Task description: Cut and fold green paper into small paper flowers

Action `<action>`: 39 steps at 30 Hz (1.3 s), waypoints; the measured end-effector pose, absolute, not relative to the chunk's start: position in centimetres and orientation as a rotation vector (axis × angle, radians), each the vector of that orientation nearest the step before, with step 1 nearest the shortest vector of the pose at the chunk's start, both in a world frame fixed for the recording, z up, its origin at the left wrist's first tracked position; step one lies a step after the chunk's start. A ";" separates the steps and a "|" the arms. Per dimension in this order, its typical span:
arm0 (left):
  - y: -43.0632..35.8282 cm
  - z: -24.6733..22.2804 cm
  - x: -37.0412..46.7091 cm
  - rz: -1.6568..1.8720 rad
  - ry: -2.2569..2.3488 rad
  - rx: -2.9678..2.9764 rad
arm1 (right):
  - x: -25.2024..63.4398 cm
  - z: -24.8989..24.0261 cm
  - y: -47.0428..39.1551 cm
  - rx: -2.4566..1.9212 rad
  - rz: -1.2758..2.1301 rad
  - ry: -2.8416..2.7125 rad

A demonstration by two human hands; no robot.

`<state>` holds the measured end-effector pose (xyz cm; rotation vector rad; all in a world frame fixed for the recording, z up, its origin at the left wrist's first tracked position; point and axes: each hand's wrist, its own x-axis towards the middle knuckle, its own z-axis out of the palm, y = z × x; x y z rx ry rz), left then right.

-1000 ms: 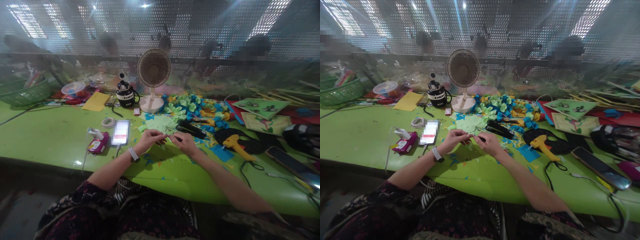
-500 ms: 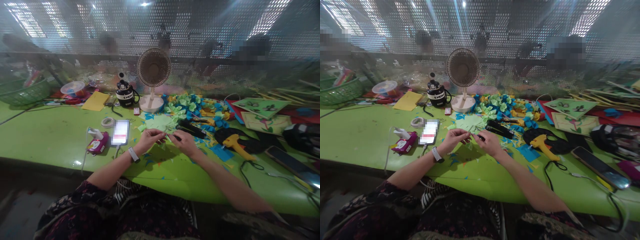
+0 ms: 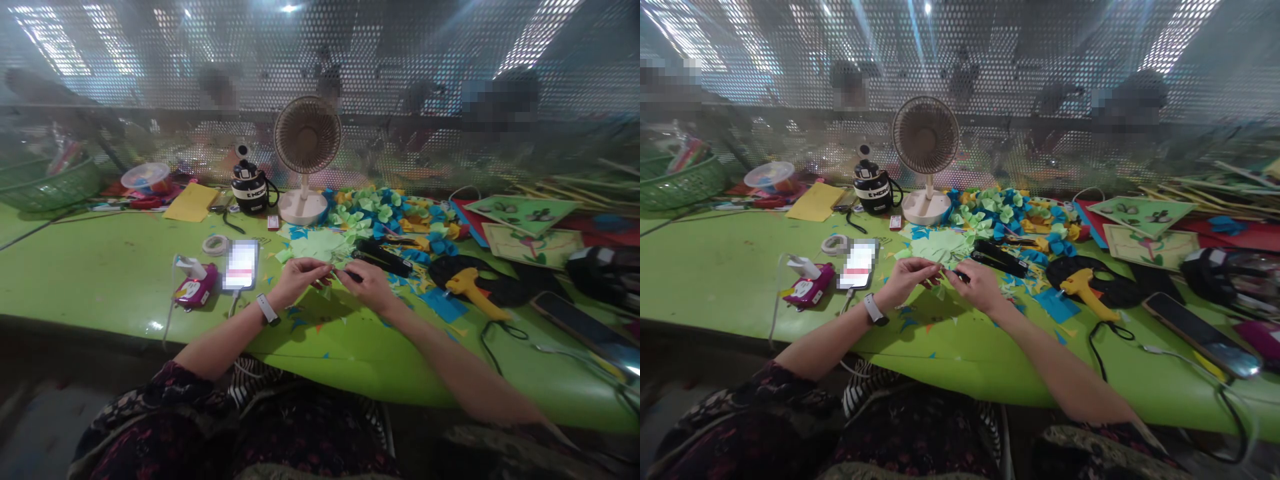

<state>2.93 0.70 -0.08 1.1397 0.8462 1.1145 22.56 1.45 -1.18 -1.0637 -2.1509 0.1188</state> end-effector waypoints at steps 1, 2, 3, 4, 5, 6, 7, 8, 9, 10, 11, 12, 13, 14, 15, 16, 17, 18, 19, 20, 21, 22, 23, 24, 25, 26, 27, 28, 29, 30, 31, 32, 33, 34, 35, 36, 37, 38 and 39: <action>0.7 -0.1 2.9 1.117 0.841 1.140 | 22.6 -1.2 1.5 -1.057 0.122 -2.153; 0.7 -0.2 2.9 1.117 0.838 1.140 | 22.6 -1.1 1.5 -1.048 0.126 -2.154; 0.8 -0.2 2.9 1.116 0.837 1.141 | 22.6 -1.1 1.5 -1.040 0.129 -2.156; 0.8 -0.3 2.9 1.115 0.836 1.143 | 22.6 -1.1 1.5 -1.034 0.131 -2.158; 0.8 -0.4 2.9 1.115 0.834 1.144 | 22.5 -1.1 1.5 -1.028 0.133 -2.161; 0.8 -0.5 2.9 1.117 0.833 1.146 | 22.5 -1.1 1.5 -1.025 0.138 -2.163; 0.9 -0.5 2.9 1.120 0.832 1.148 | 22.5 -1.1 1.5 -1.024 0.142 -2.163; 0.9 -0.6 2.9 1.121 0.832 1.150 | 22.5 -1.0 1.5 -1.023 0.148 -2.161; 0.9 -0.6 2.9 1.120 0.832 1.151 | 22.5 -1.0 1.4 -1.020 0.153 -2.157; 0.9 -0.6 2.9 1.118 0.832 1.152 | 22.5 -0.9 1.4 -1.017 0.160 -2.155; 0.8 -0.5 2.9 1.115 0.832 1.154 | 22.4 -0.9 1.4 -1.014 0.168 -2.154; 0.8 -0.5 2.8 1.112 0.830 1.157 | 22.4 -0.8 1.4 -1.011 0.179 -2.154; 0.8 -0.4 2.8 1.108 0.827 1.160 | 22.4 -0.7 1.3 -1.007 0.190 -2.156; 0.8 -0.4 2.8 1.105 0.824 1.165 | 22.4 -0.7 1.3 -1.005 0.203 -2.160; 0.8 -0.4 2.8 1.103 0.824 1.168 | 22.4 -0.6 1.3 -1.004 0.214 -2.162; 0.8 -0.4 2.8 1.103 0.825 1.169 | 22.4 -0.6 1.3 -1.002 0.225 -2.163; 0.8 -0.4 2.9 1.102 0.827 1.167 | 22.4 -0.6 1.4 -0.999 0.238 -2.165; 0.8 -0.4 2.9 1.103 0.828 1.164 | 22.4 -0.7 1.4 -0.995 0.253 -2.168; 0.8 -0.4 2.9 1.103 0.829 1.160 | 22.4 -0.8 1.4 -0.994 0.270 -2.170; 0.8 -0.5 3.0 1.103 0.829 1.155 | 22.4 -0.8 1.4 -0.993 0.288 -2.172; 0.8 -0.5 3.0 1.103 0.830 1.151 | 22.5 -0.9 1.5 -0.996 0.305 -2.174; 0.8 -0.5 3.0 1.100 0.831 1.147 | 22.5 -0.9 1.5 -1.000 0.322 -2.179; 0.8 -0.5 3.0 1.097 0.832 1.143 | 22.4 -0.9 1.5 -1.005 0.336 -2.186; 0.8 -0.6 3.0 1.097 0.833 1.138 | 22.4 -0.9 1.5 -1.011 0.348 -2.194; 0.8 -0.6 3.0 1.098 0.834 1.134 | 22.4 -0.8 1.4 -1.017 0.355 -2.197; 0.8 -0.6 2.9 1.102 0.836 1.133 | 22.4 -0.8 1.4 -1.023 0.357 -2.192; 0.8 -0.6 2.9 1.109 0.838 1.136 | 22.3 -0.7 1.3 -1.030 0.356 -2.178; 0.9 -0.6 2.9 1.121 0.840 1.142 | 22.3 -0.6 1.2 -1.035 0.351 -2.157; 0.9 -0.6 2.8 1.139 0.841 1.149 | 22.2 -0.5 1.1 -1.039 0.345 -2.131; 0.9 -0.6 2.8 1.162 0.843 1.155 | 22.2 -0.5 1.0 -1.040 0.342 -2.106; 0.9 -0.6 2.8 1.190 0.844 1.158 | 22.1 -0.5 1.0 -1.037 0.340 -2.089; 0.9 -0.5 2.9 1.221 0.846 1.159 | 22.1 -0.5 0.9 -1.029 0.337 -2.079; 0.9 -0.5 2.9 1.252 0.848 1.158 | 22.0 -0.6 0.9 -1.016 0.332 -2.075; 0.9 -0.4 2.9 1.280 0.851 1.159 | 22.0 -0.8 0.9 -0.998 0.322 -2.079; 0.9 -0.3 2.9 1.303 0.853 1.162 | 22.0 -0.9 0.9 -0.977 0.309 -2.086; 0.9 -0.3 3.0 1.321 0.855 1.167 | 22.0 -1.1 1.0 -0.951 0.292 -2.095; 0.9 -0.3 3.0 1.331 0.855 1.172 | 22.0 -1.2 1.1 -0.924 0.280 -2.105; 0.9 -0.3 3.0 1.337 0.855 1.172 | 22.0 -1.4 1.2 -0.899 0.272 -2.113; 1.0 -0.3 3.0 1.336 0.856 1.165 | 22.0 -1.5 1.2 -0.879 0.270 -2.122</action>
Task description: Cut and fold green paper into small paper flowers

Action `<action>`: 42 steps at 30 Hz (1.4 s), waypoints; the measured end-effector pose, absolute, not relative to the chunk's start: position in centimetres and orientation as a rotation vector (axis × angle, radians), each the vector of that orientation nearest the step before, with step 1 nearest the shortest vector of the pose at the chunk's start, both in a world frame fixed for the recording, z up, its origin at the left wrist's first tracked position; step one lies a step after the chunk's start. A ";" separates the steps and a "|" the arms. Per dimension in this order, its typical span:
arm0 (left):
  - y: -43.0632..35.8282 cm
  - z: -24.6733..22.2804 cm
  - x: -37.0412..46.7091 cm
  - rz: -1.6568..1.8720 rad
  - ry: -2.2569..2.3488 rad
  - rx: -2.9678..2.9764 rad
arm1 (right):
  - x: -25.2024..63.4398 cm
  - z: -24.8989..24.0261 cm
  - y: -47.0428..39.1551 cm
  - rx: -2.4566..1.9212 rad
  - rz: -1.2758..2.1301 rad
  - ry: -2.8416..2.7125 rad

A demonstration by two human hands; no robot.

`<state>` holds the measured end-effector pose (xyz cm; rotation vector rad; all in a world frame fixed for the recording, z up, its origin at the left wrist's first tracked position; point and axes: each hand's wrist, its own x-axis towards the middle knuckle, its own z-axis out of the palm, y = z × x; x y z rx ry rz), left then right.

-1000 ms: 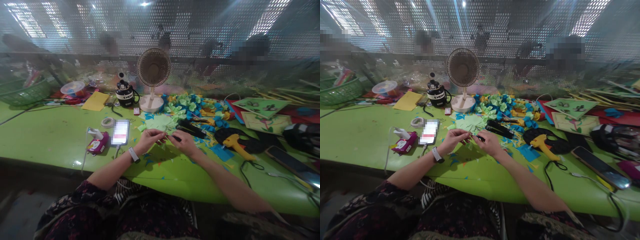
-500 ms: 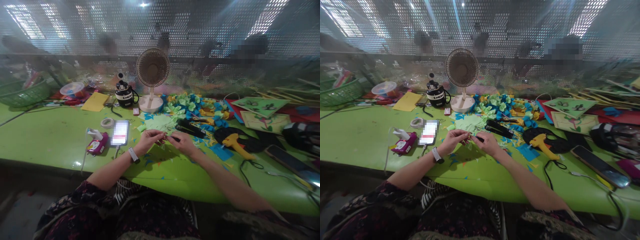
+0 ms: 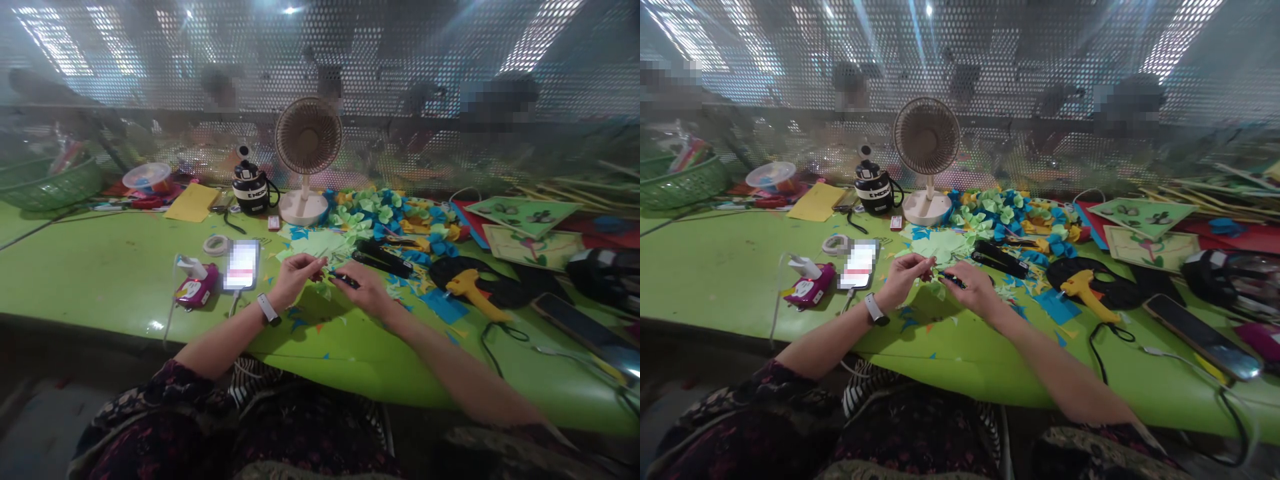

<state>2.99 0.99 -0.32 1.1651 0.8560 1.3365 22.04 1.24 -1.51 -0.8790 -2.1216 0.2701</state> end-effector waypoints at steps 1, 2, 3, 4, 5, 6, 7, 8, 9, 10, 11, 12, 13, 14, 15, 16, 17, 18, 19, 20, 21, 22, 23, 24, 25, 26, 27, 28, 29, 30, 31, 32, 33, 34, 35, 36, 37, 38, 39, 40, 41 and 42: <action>1.1 -0.4 3.0 1.329 0.856 1.153 | 22.1 -1.6 1.3 -0.866 0.271 -2.127; 1.1 -0.5 2.9 1.318 0.853 1.137 | 22.2 -1.7 1.4 -0.859 0.274 -2.133; 1.2 -0.6 2.9 1.305 0.848 1.121 | 22.2 -1.7 1.4 -0.856 0.277 -2.140; 1.2 -0.6 2.9 1.293 0.841 1.109 | 22.3 -1.8 1.4 -0.859 0.280 -2.146; 1.3 -0.7 2.9 1.283 0.833 1.101 | 22.3 -1.8 1.4 -0.864 0.283 -2.154; 1.3 -0.7 2.9 1.279 0.827 1.096 | 22.3 -1.8 1.3 -0.873 0.288 -2.164; 1.2 -0.7 2.9 1.279 0.825 1.093 | 22.3 -1.8 1.3 -0.884 0.292 -2.173; 1.2 -0.6 2.9 1.281 0.825 1.092 | 22.3 -1.8 1.2 -0.899 0.297 -2.184; 1.1 -0.5 2.9 1.287 0.827 1.091 | 22.2 -1.8 1.1 -0.916 0.303 -2.195; 1.1 -0.5 2.9 1.296 0.831 1.091 | 22.2 -1.8 1.0 -0.932 0.310 -2.205; 1.0 -0.4 2.9 1.305 0.839 1.092 | 22.1 -1.9 1.0 -0.944 0.320 -2.214; 1.0 -0.3 2.9 1.314 0.846 1.094 | 22.1 -1.9 1.0 -0.953 0.333 -2.218; 1.0 -0.3 2.9 1.323 0.850 1.097 | 22.1 -1.9 1.0 -0.958 0.347 -2.219; 1.0 -0.3 2.9 1.327 0.849 1.099 | 22.1 -2.0 1.1 -0.959 0.359 -2.215; 1.0 -0.3 2.9 1.325 0.842 1.103 | 22.1 -2.0 1.1 -0.960 0.369 -2.208; 1.0 -0.3 2.9 1.318 0.830 1.110 | 22.2 -2.0 1.2 -0.960 0.376 -2.199; 1.0 -0.4 2.9 1.309 0.815 1.118 | 22.2 -2.0 1.3 -0.962 0.380 -2.189; 1.0 -0.4 2.9 1.299 0.802 1.125 | 22.3 -1.9 1.4 -0.965 0.382 -2.181; 1.0 -0.4 2.9 1.289 0.795 1.130 | 22.3 -1.8 1.4 -0.965 0.386 -2.174; 1.1 -0.5 2.9 1.284 0.792 1.132 | 22.3 -1.7 1.4 -0.961 0.396 -2.173; 1.1 -0.5 2.9 1.282 0.792 1.130 | 22.3 -1.5 1.4 -0.951 0.411 -2.178; 1.1 -0.5 2.9 1.279 0.794 1.127 | 22.3 -1.4 1.4 -0.939 0.432 -2.191; 1.2 -0.5 2.9 1.276 0.794 1.127 | 22.3 -1.2 1.3 -0.928 0.460 -2.210; 1.2 -0.6 2.9 1.272 0.792 1.129 | 22.3 -1.0 1.2 -0.919 0.488 -2.229; 1.2 -0.6 2.9 1.268 0.790 1.134 | 22.3 -0.9 1.2 -0.915 0.513 -2.246; 1.2 -0.6 2.9 1.263 0.787 1.140 | 22.3 -0.8 1.1 -0.914 0.533 -2.258; 1.2 -0.6 2.9 1.261 0.786 1.146 | 22.3 -0.7 1.0 -0.913 0.540 -2.262; 1.2 -0.5 2.8 1.262 0.789 1.153 | 22.2 -0.8 1.0 -0.916 0.536 -2.257; 1.1 -0.5 2.8 1.264 0.796 1.159 | 22.2 -0.8 0.9 -0.920 0.527 -2.246; 1.1 -0.4 2.8 1.268 0.806 1.165 | 22.2 -1.0 0.9 -0.926 0.513 -2.231; 1.1 -0.4 2.8 1.273 0.816 1.168 | 22.1 -1.1 0.9 -0.930 0.495 -2.213; 1.0 -0.3 2.8 1.278 0.826 1.169 | 22.0 -1.3 0.9 -0.932 0.475 -2.193; 1.0 -0.3 2.8 1.284 0.833 1.168 | 22.0 -1.4 0.9 -0.931 0.456 -2.175; 0.9 -0.2 2.8 1.288 0.837 1.169 | 21.9 -1.5 1.0 -0.928 0.443 -2.164; 0.9 -0.2 2.8 1.286 0.837 1.172 | 21.9 -1.6 1.1 -0.927 0.432 -2.153; 0.9 -0.3 2.8 1.280 0.832 1.178 | 21.9 -1.6 1.1 -0.932 0.430 -2.145; 0.9 -0.3 2.8 1.274 0.826 1.186 | 21.9 -1.6 1.2 -0.942 0.435 -2.139; 1.0 -0.4 2.9 1.268 0.819 1.195 | 21.9 -1.6 1.3 -0.952 0.445 -2.137; 1.0 -0.4 2.9 1.265 0.814 1.202 | 22.0 -1.5 1.3 -0.958 0.453 -2.134; 1.0 -0.5 2.9 1.267 0.811 1.208 | 22.0 -1.4 1.3 -0.957 0.459 -2.134; 1.1 -0.5 2.9 1.272 0.812 1.212 | 22.1 -1.3 1.4 -0.951 0.468 -2.140; 1.1 -0.6 2.9 1.278 0.815 1.216 | 22.1 -1.2 1.3 -0.942 0.481 -2.149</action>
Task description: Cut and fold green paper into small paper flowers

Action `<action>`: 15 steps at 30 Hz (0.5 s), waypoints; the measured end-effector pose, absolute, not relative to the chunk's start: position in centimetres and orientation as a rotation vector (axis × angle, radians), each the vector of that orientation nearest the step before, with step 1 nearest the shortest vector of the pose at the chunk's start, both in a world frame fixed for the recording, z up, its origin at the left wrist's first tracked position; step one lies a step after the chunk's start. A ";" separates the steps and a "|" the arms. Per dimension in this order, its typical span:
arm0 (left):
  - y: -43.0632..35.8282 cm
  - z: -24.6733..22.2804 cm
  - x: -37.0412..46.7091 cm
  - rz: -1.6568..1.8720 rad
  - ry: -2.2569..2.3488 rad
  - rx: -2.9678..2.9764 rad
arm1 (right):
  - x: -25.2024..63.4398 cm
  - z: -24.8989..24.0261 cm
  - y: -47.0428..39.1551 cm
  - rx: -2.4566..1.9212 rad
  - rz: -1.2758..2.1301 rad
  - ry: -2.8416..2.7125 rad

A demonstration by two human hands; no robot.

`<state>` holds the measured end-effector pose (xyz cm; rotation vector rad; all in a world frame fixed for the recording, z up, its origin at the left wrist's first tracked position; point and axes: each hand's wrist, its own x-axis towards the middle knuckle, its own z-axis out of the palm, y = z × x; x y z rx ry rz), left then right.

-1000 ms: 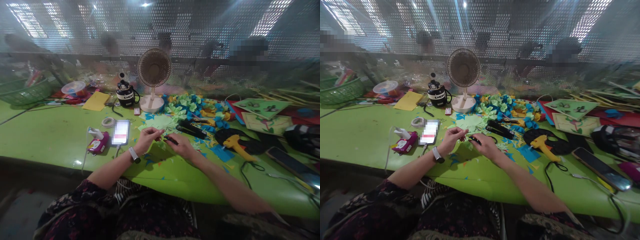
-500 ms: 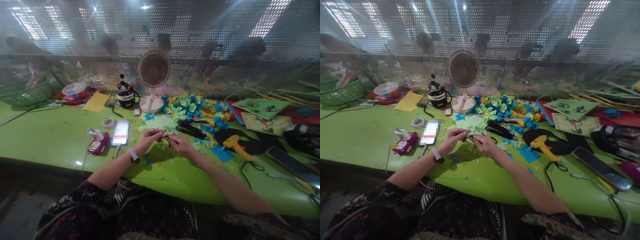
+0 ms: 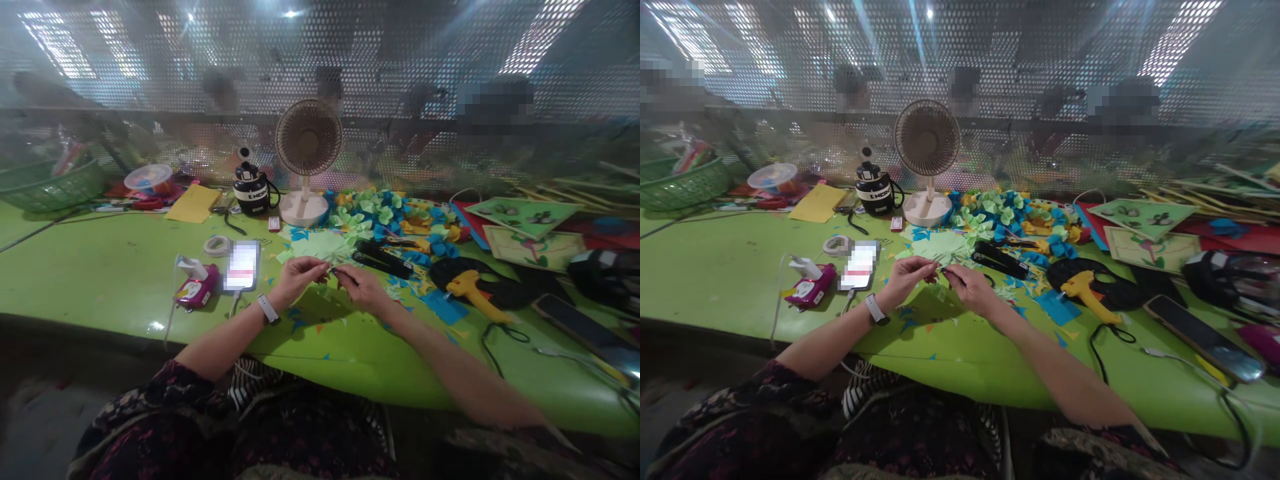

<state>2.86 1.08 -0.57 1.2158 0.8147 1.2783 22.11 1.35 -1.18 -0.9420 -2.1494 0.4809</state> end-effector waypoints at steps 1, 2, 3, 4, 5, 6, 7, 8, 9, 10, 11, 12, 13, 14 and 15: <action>1.1 -0.6 2.9 1.280 0.815 1.219 | 22.2 -1.0 1.3 -0.933 0.497 -2.158; 1.1 -0.6 2.9 1.277 0.812 1.222 | 22.2 -0.9 1.3 -0.927 0.520 -2.167; 1.1 -0.6 2.8 1.270 0.809 1.225 | 22.2 -0.8 1.2 -0.922 0.545 -2.176; 1.1 -0.6 2.8 1.260 0.805 1.227 | 22.2 -0.7 1.2 -0.918 0.569 -2.187; 1.1 -0.6 2.8 1.252 0.804 1.229 | 22.2 -0.6 1.1 -0.911 0.582 -2.196; 1.1 -0.6 2.8 1.250 0.806 1.232 | 22.2 -0.6 1.1 -0.907 0.585 -2.203; 1.1 -0.6 2.8 1.254 0.813 1.236 | 22.2 -0.7 1.1 -0.907 0.578 -2.206; 1.1 -0.6 2.8 1.265 0.821 1.239 | 22.2 -0.8 1.0 -0.911 0.561 -2.205; 1.1 -0.6 2.8 1.280 0.828 1.243 | 22.1 -0.9 1.0 -0.915 0.539 -2.199; 1.1 -0.6 2.8 1.291 0.833 1.247 | 22.1 -1.0 1.0 -0.921 0.521 -2.190; 1.0 -0.6 2.8 1.296 0.833 1.249 | 22.0 -1.1 1.0 -0.924 0.510 -2.182; 1.0 -0.6 2.8 1.295 0.830 1.248 | 22.0 -1.1 1.0 -0.928 0.507 -2.173; 1.0 -0.6 2.8 1.288 0.825 1.245 | 22.0 -1.2 1.0 -0.933 0.509 -2.166; 1.0 -0.6 2.8 1.280 0.820 1.240 | 21.9 -1.2 1.0 -0.943 0.515 -2.158; 1.0 -0.6 2.8 1.272 0.817 1.233 | 21.9 -1.1 1.0 -0.953 0.522 -2.153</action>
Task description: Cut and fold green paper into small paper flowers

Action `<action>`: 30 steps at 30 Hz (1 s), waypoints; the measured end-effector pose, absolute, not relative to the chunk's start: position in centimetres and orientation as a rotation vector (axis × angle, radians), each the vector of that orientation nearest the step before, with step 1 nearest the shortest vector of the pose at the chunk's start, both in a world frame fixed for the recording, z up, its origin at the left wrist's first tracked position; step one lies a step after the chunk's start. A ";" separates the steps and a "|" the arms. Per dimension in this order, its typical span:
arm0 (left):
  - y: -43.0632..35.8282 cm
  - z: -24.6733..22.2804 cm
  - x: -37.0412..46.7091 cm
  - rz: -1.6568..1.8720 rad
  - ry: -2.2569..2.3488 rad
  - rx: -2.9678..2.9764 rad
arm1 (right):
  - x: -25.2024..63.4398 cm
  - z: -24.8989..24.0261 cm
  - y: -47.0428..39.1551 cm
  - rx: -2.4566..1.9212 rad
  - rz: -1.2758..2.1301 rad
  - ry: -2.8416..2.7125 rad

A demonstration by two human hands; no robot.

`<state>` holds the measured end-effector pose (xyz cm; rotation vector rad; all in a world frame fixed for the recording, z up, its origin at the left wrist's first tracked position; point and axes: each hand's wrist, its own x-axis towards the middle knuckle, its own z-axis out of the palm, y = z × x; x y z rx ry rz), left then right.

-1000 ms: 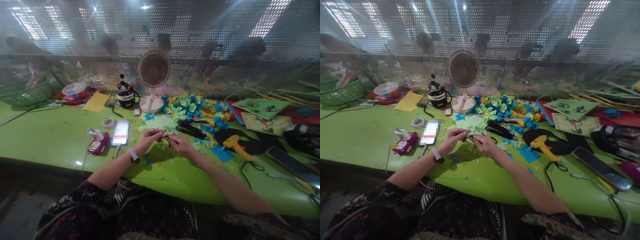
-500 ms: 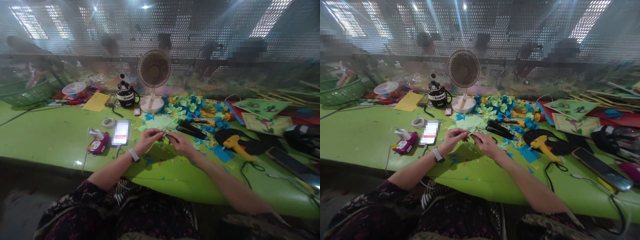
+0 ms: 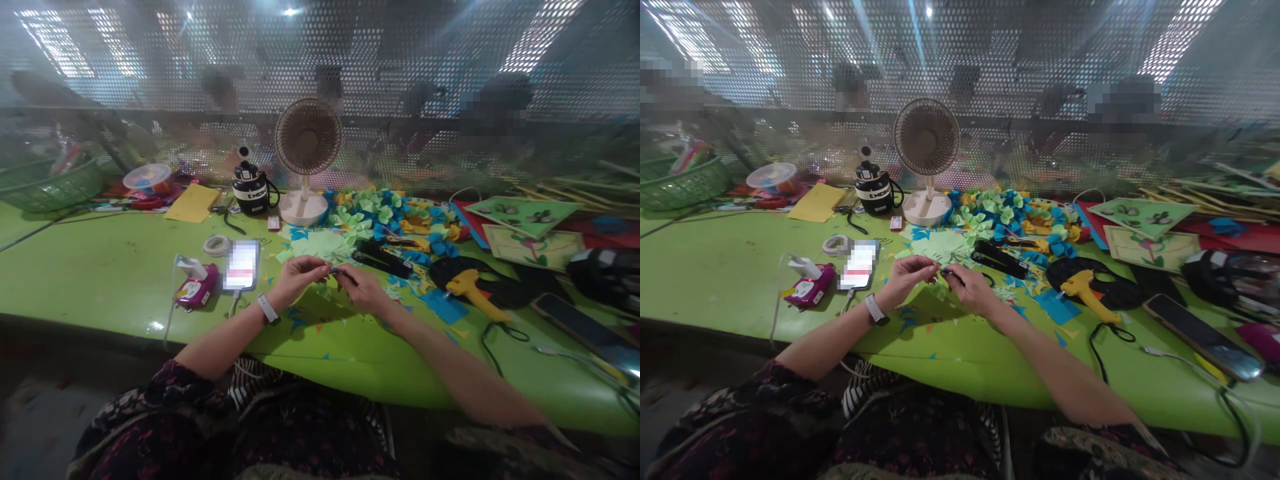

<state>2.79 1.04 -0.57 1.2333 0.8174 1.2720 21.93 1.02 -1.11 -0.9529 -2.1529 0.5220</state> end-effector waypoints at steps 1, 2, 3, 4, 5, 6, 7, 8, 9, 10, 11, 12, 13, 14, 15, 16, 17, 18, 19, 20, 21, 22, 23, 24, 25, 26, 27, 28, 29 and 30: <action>1.1 -0.6 2.8 1.270 0.817 1.225 | 21.9 -1.0 1.0 -0.958 0.529 -2.149; 1.1 -0.6 2.8 1.272 0.817 1.219 | 21.9 -1.0 1.1 -0.958 0.539 -2.146; 1.1 -0.6 2.8 1.276 0.817 1.214 | 22.0 -0.9 1.1 -0.954 0.554 -2.146; 1.1 -0.6 2.8 1.279 0.816 1.208 | 22.0 -0.8 1.1 -0.946 0.574 -2.148; 1.1 -0.6 2.9 1.278 0.813 1.204 | 22.0 -0.7 1.1 -0.942 0.598 -2.148; 1.1 -0.6 2.9 1.272 0.809 1.202 | 22.1 -0.7 1.1 -0.942 0.624 -2.151; 1.1 -0.6 2.9 1.263 0.805 1.202 | 22.1 -0.7 1.0 -0.947 0.648 -2.155; 1.1 -0.5 2.9 1.253 0.802 1.203 | 22.1 -0.7 1.0 -0.954 0.663 -2.157; 1.1 -0.5 2.9 1.248 0.801 1.204 | 22.2 -0.7 1.0 -0.959 0.667 -2.161; 1.1 -0.5 2.9 1.248 0.802 1.207 | 22.2 -0.8 1.0 -0.964 0.663 -2.165; 1.1 -0.5 2.9 1.255 0.805 1.212 | 22.2 -0.8 1.0 -0.970 0.652 -2.167; 1.1 -0.5 2.8 1.265 0.811 1.218 | 22.1 -0.9 1.0 -0.972 0.637 -2.165; 1.1 -0.6 2.8 1.279 0.817 1.221 | 22.1 -1.0 0.9 -0.970 0.621 -2.160; 1.1 -0.6 2.8 1.291 0.822 1.222 | 22.0 -1.1 0.9 -0.965 0.610 -2.155; 1.2 -0.6 2.8 1.299 0.826 1.220 | 22.0 -1.2 0.9 -0.962 0.604 -2.147; 1.2 -0.7 2.8 1.301 0.827 1.214 | 21.9 -1.2 0.9 -0.961 0.601 -2.136; 1.2 -0.7 2.8 1.298 0.824 1.206 | 21.9 -1.2 0.9 -0.963 0.600 -2.127; 1.2 -0.7 2.8 1.294 0.821 1.198 | 21.8 -1.2 0.8 -0.971 0.601 -2.119; 1.2 -0.7 2.8 1.290 0.817 1.193 | 21.8 -1.1 0.8 -0.980 0.603 -2.112; 1.3 -0.8 2.9 1.286 0.815 1.191 | 21.8 -1.0 0.8 -0.984 0.604 -2.108; 1.3 -0.8 2.9 1.287 0.814 1.190 | 21.8 -1.0 0.8 -0.984 0.606 -2.107; 1.3 -0.9 2.9 1.288 0.814 1.190 | 21.8 -0.9 0.8 -0.979 0.611 -2.106; 1.4 -0.9 2.9 1.293 0.814 1.190 | 21.8 -0.9 0.8 -0.974 0.618 -2.106; 1.4 -0.9 2.9 1.295 0.814 1.190 | 21.8 -0.8 0.8 -0.967 0.628 -2.107; 1.4 -0.9 2.9 1.296 0.814 1.188 | 21.8 -0.8 0.8 -0.960 0.638 -2.106; 1.4 -0.9 2.9 1.294 0.815 1.185 | 21.8 -0.8 0.8 -0.955 0.647 -2.104; 1.4 -0.9 2.9 1.289 0.816 1.179 | 21.8 -0.8 0.8 -0.950 0.655 -2.103; 1.4 -0.8 2.9 1.283 0.818 1.171 | 21.8 -0.8 0.8 -0.947 0.664 -2.103; 1.3 -0.8 2.9 1.275 0.819 1.164 | 21.8 -0.8 0.8 -0.947 0.674 -2.103; 1.3 -0.7 2.9 1.269 0.819 1.156 | 21.8 -0.7 0.7 -0.950 0.685 -2.100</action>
